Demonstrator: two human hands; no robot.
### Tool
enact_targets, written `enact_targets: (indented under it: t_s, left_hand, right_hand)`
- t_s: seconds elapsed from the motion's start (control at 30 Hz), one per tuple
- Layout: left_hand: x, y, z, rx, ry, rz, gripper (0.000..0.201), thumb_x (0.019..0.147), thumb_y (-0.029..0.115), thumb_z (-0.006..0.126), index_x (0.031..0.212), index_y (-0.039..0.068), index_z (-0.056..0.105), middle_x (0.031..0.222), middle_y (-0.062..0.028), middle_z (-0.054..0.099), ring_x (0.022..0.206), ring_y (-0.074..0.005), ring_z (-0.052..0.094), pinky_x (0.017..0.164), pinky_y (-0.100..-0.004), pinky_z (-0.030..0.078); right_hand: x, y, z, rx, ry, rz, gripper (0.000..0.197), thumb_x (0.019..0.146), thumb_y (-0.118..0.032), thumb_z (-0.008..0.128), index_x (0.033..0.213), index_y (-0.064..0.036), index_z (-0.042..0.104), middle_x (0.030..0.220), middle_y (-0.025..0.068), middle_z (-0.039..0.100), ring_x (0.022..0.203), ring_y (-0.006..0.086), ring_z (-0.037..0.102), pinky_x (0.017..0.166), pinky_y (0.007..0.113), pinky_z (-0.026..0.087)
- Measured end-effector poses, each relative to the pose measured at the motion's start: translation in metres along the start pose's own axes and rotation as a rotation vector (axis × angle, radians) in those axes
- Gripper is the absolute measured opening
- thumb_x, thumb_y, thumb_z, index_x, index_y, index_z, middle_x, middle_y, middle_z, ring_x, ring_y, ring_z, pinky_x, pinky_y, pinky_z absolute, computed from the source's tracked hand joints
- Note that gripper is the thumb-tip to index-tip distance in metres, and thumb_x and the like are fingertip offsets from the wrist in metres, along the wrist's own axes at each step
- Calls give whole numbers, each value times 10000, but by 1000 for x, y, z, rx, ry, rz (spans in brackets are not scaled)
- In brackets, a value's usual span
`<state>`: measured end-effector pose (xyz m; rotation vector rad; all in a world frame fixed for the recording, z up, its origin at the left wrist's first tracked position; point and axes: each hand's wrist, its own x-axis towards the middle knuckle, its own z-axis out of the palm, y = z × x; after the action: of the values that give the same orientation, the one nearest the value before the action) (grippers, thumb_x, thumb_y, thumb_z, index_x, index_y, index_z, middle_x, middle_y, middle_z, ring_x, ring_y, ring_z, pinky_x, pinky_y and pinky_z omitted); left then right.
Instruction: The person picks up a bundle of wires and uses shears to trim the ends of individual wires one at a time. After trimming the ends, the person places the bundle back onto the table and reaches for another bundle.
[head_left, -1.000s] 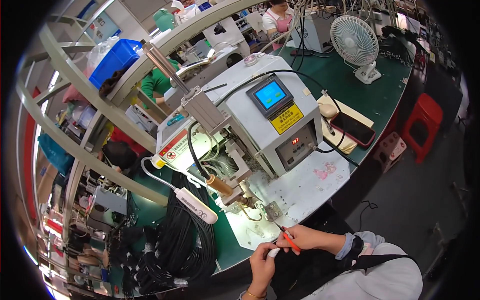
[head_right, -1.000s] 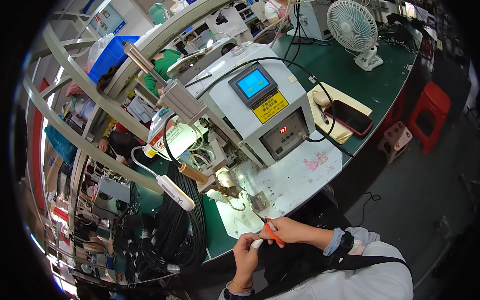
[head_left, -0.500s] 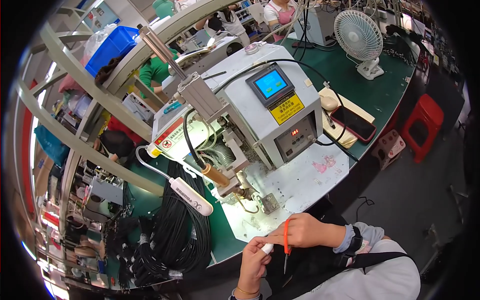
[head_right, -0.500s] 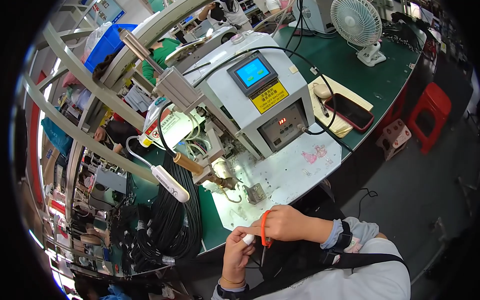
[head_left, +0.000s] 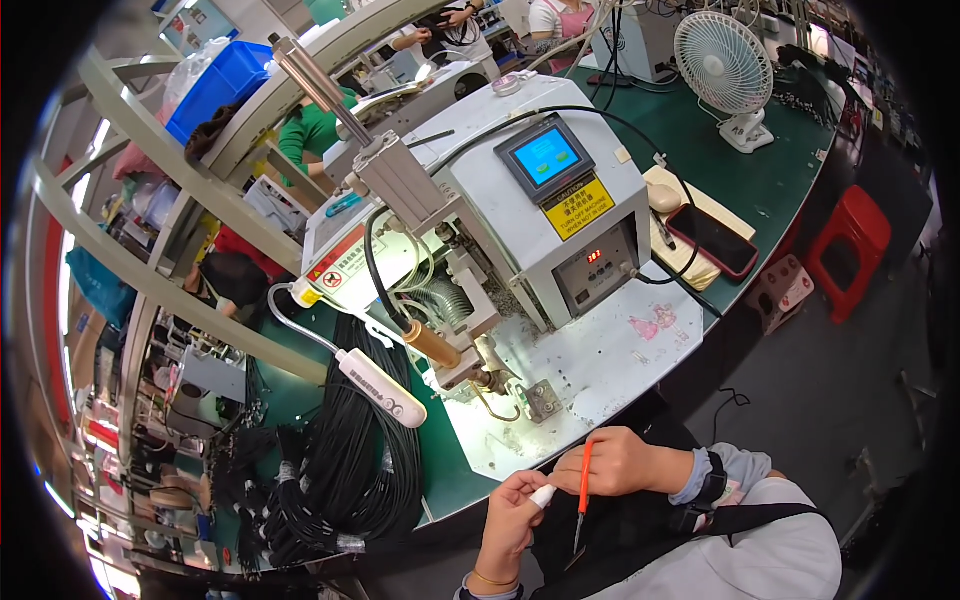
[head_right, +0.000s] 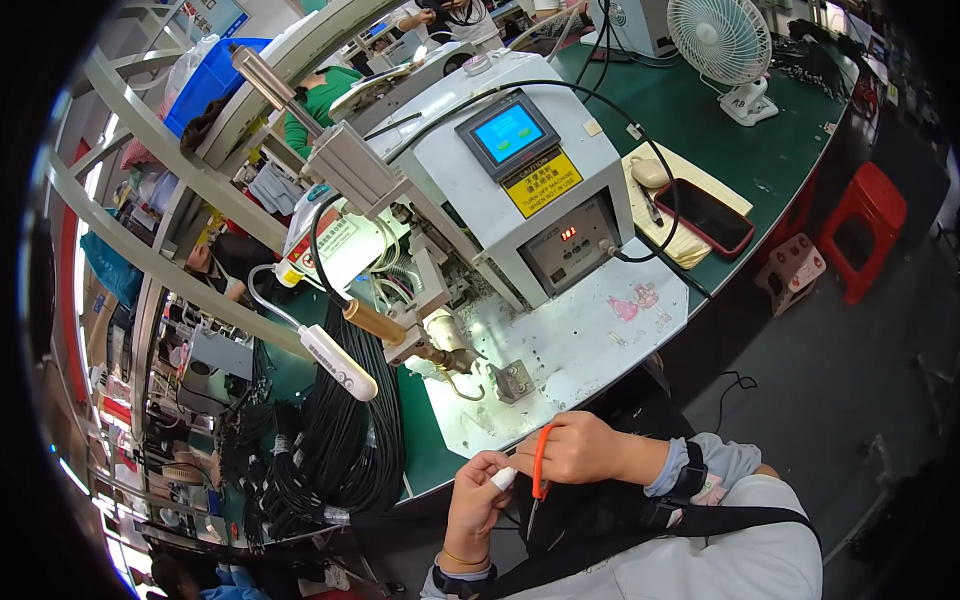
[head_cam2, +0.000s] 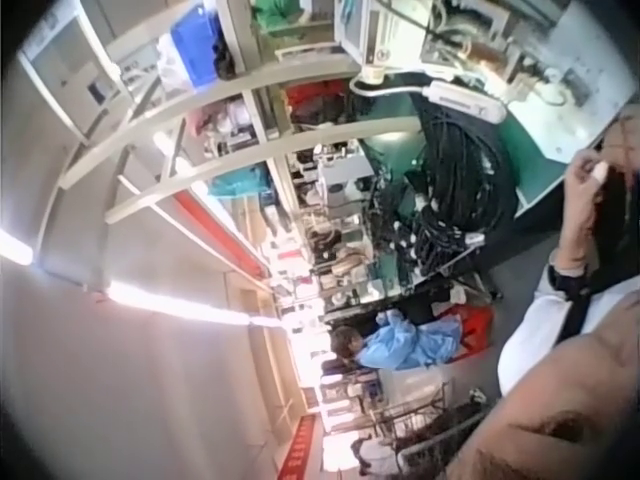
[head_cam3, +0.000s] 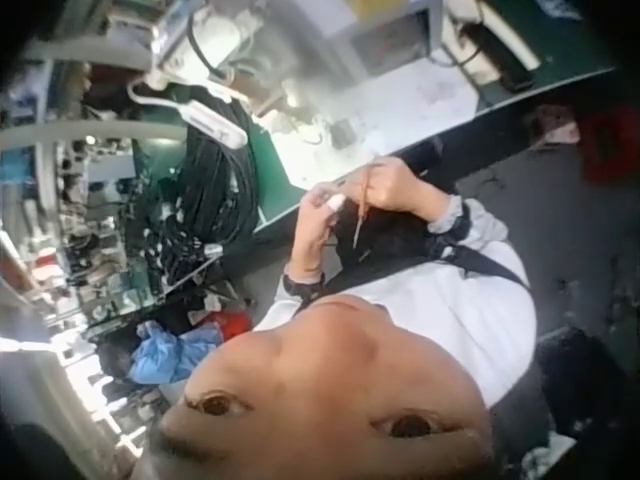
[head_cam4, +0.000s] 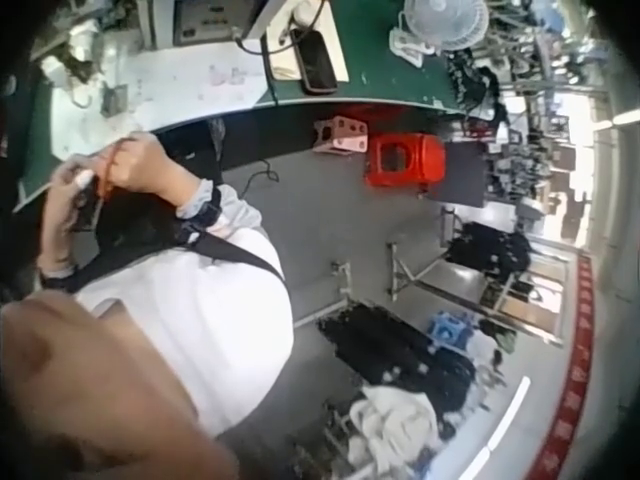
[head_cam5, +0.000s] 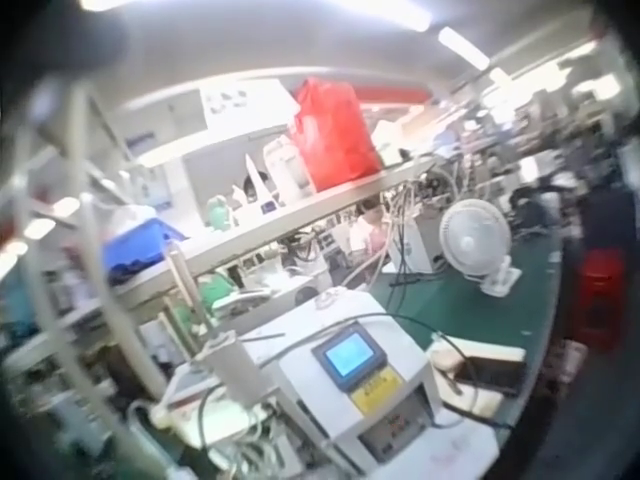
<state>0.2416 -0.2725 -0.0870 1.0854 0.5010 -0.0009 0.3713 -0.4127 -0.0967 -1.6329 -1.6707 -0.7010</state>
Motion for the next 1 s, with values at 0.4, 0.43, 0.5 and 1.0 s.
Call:
enact_targets:
  t_s: [0.4, 0.43, 0.5, 1.0]
  left_hand:
    - [0, 6, 17, 1007, 239, 685, 194, 755, -37, 598, 934, -10, 528, 834, -41, 566, 684, -51, 504, 625, -162, 411]
    - [2, 8, 20, 1008, 245, 667, 194, 755, -37, 598, 934, -10, 528, 834, -41, 566, 684, -51, 504, 625, -162, 411]
    - [4, 13, 28, 537, 261, 538, 196, 758, -51, 586, 942, -25, 525, 857, -57, 568, 725, -64, 518, 673, -167, 413]
    - [6, 8, 19, 130, 202, 458, 205, 749, -95, 563, 942, -47, 514, 902, -74, 570, 828, -101, 551, 739, -195, 433]
  right_hand:
    - [8, 0, 14, 93, 238, 249, 165, 631, -62, 647, 784, -101, 597, 780, 35, 629, 566, 122, 586, 426, 203, 399]
    - [10, 0, 18, 135, 294, 305, 180, 619, -41, 651, 780, -94, 588, 790, 41, 632, 553, 128, 585, 422, 204, 404]
    - [13, -1, 20, 182, 345, 366, 196, 608, -20, 655, 776, -87, 579, 800, 47, 636, 539, 134, 584, 418, 206, 408]
    - [19, -7, 14, 263, 260, 445, 192, 620, -47, 683, 781, -86, 585, 874, 51, 640, 577, 149, 601, 452, 211, 452]
